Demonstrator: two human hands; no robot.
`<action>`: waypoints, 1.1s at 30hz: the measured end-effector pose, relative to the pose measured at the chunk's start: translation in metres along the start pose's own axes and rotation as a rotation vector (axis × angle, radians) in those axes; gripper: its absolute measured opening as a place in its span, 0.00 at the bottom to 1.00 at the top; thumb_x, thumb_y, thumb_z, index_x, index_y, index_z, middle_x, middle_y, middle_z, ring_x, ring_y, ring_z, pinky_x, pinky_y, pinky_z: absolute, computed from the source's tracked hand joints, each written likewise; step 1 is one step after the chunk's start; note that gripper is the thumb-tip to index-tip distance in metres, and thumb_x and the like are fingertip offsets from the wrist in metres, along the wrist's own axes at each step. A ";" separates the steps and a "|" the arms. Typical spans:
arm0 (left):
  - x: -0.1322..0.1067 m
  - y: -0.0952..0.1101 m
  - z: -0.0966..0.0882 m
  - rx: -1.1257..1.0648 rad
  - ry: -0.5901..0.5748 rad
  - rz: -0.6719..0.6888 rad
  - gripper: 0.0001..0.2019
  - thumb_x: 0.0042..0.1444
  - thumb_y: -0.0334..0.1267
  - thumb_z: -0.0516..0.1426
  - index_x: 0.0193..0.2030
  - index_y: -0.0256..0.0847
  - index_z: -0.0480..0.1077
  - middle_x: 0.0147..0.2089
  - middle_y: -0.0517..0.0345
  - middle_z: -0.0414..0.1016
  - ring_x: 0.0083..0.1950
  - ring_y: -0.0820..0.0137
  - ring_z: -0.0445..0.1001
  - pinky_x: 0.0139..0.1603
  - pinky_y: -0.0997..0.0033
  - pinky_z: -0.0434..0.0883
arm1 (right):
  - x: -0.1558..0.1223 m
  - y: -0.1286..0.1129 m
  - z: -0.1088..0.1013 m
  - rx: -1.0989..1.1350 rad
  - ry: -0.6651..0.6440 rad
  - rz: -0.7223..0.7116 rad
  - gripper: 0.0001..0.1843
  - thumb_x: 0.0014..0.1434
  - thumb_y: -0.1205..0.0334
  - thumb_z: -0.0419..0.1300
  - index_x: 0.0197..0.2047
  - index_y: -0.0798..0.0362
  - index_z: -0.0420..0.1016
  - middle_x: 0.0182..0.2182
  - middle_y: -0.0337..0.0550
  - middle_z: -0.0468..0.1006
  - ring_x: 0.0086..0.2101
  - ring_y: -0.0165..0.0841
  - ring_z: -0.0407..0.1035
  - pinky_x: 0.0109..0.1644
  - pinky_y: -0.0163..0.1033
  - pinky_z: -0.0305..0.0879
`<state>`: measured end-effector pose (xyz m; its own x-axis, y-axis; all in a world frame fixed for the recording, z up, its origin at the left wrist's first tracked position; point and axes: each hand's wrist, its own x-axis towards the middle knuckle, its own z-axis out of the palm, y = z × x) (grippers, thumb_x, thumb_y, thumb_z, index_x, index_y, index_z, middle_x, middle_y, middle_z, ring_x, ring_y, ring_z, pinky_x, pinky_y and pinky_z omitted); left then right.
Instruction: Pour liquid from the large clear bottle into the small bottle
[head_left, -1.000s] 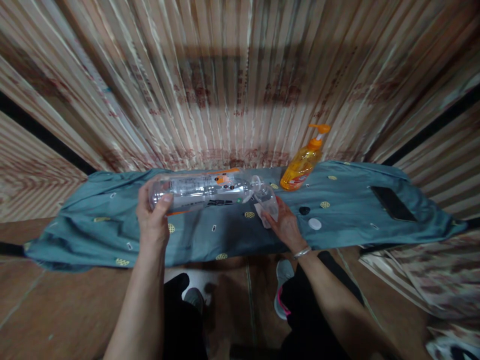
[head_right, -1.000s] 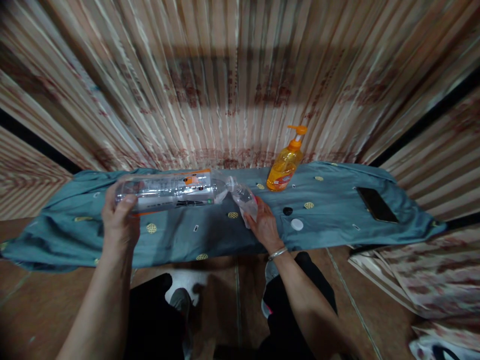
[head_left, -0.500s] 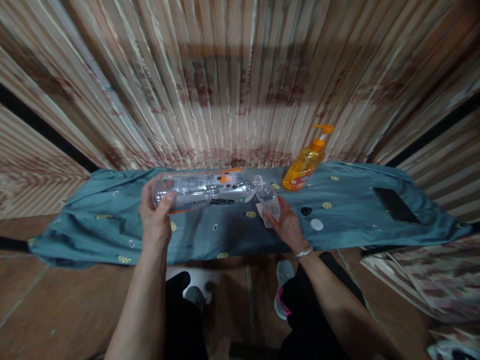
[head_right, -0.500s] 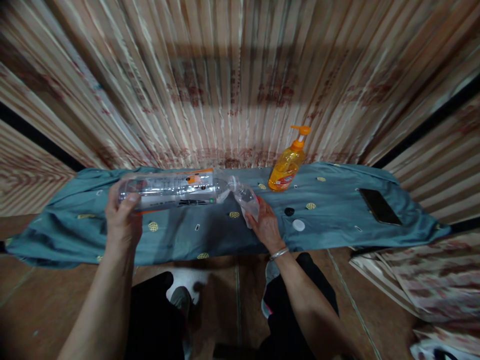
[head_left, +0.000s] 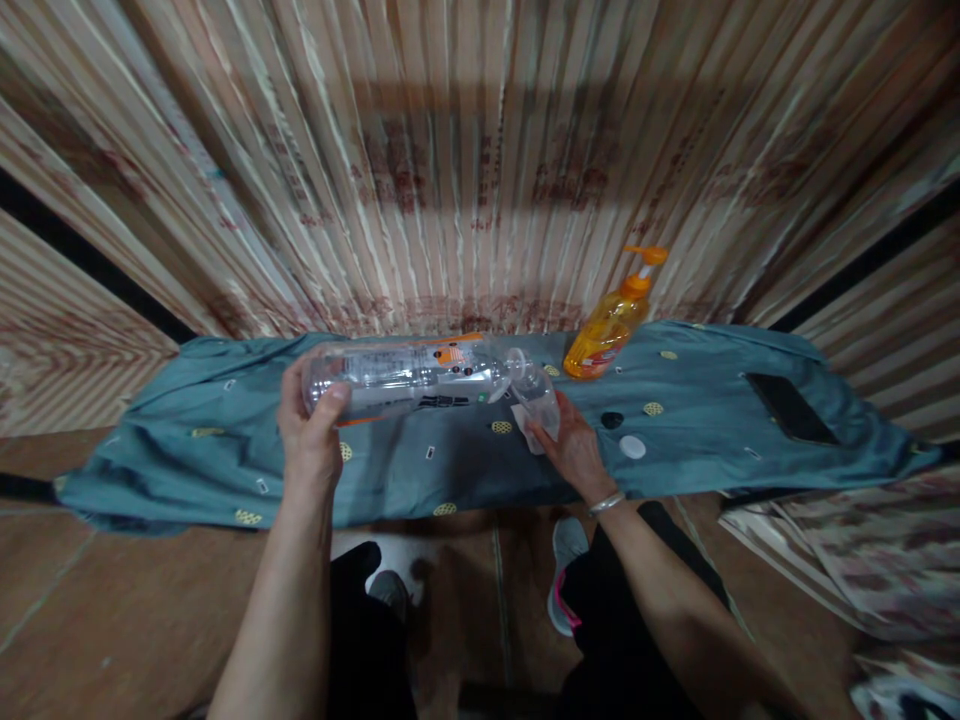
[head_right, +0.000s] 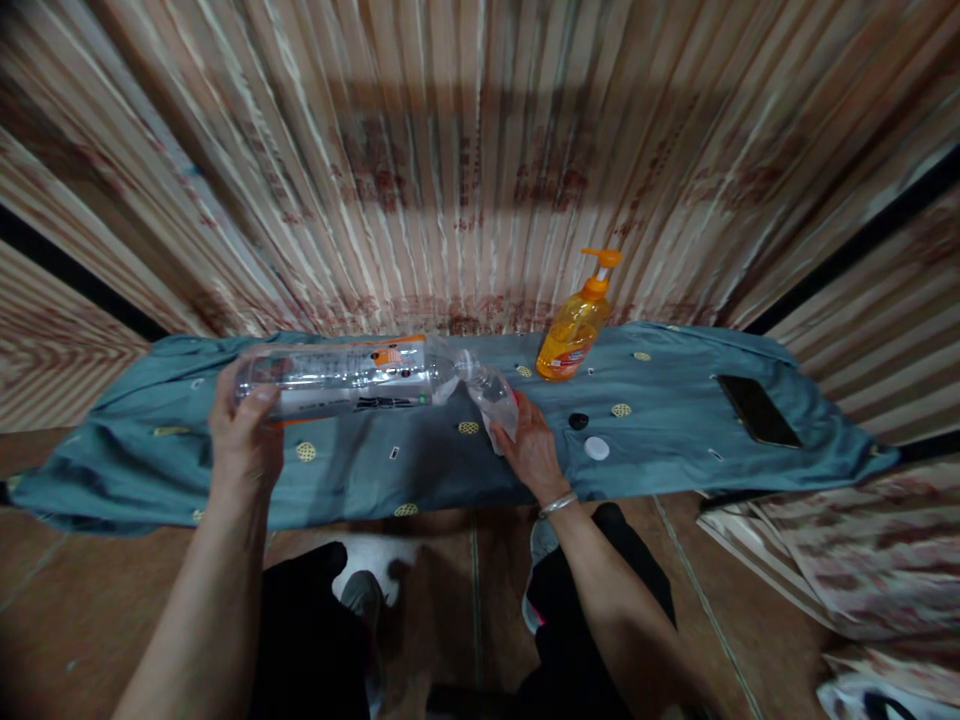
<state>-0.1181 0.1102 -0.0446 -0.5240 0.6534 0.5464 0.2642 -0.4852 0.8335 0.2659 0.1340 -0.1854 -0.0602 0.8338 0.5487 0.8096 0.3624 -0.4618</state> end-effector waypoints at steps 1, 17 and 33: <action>0.000 0.000 0.000 -0.005 0.001 0.000 0.32 0.50 0.61 0.74 0.59 0.48 0.81 0.55 0.51 0.86 0.57 0.52 0.84 0.64 0.49 0.79 | 0.000 0.000 0.000 0.000 0.000 -0.002 0.45 0.80 0.30 0.56 0.79 0.62 0.69 0.62 0.75 0.86 0.61 0.63 0.84 0.65 0.71 0.84; 0.002 -0.001 -0.001 -0.026 -0.003 0.008 0.32 0.50 0.61 0.75 0.58 0.49 0.80 0.55 0.53 0.86 0.56 0.52 0.84 0.64 0.51 0.79 | 0.000 0.000 0.000 -0.017 -0.008 0.020 0.45 0.80 0.28 0.54 0.77 0.61 0.70 0.62 0.73 0.87 0.61 0.61 0.85 0.65 0.68 0.85; 0.000 -0.006 -0.002 -0.033 0.002 -0.033 0.34 0.50 0.63 0.75 0.59 0.49 0.80 0.54 0.53 0.85 0.59 0.50 0.83 0.62 0.51 0.78 | -0.001 0.000 0.001 -0.028 0.007 0.021 0.45 0.80 0.29 0.54 0.78 0.60 0.69 0.60 0.72 0.88 0.58 0.59 0.86 0.62 0.64 0.86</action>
<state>-0.1216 0.1120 -0.0493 -0.5333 0.6682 0.5187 0.2200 -0.4825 0.8478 0.2659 0.1333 -0.1867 -0.0391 0.8381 0.5441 0.8266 0.3331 -0.4537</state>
